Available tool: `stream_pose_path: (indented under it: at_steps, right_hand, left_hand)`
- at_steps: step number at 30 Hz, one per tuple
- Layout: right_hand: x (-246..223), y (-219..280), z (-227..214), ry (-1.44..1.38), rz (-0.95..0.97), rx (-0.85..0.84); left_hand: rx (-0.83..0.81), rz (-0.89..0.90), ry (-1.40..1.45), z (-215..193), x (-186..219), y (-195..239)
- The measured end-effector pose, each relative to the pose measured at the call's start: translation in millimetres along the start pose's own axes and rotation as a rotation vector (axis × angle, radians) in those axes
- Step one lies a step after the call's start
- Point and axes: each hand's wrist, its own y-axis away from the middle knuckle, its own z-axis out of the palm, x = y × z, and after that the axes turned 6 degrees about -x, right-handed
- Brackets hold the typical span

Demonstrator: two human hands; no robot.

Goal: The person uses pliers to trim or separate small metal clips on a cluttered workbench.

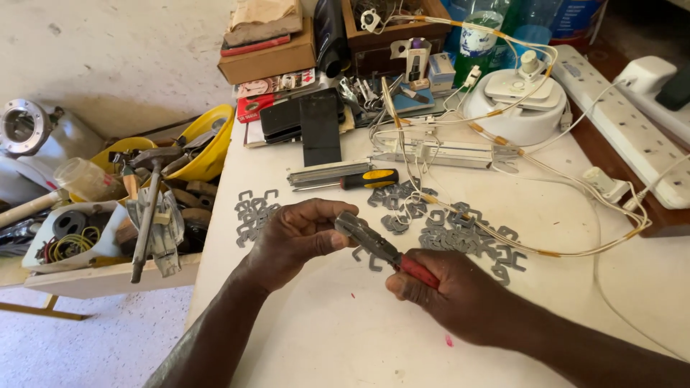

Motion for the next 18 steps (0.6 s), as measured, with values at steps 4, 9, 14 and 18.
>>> stream_pose_path:
  at_steps: [4, 9, 14, 18]
  right_hand:
    - [-1.6, 0.2, -5.6, 0.018, -0.022, 0.041]
    - [4.9, -3.6, -6.1, -0.012, -0.123, -0.044]
    - [-13.3, -2.5, -24.8, -0.040, 0.070, -0.095]
    - [-26.3, -0.9, -29.0, -0.046, 0.211, -0.098]
  left_hand:
    - [0.020, -0.014, -0.075, 4.5, 10.2, -1.5]
    - [0.015, -0.027, -0.072, 2.6, 11.3, 2.0]
    - [-0.026, -0.004, -0.089, 0.6, 20.5, 1.8]
    - [0.009, -0.055, -0.257, -5.2, 27.3, 3.5]
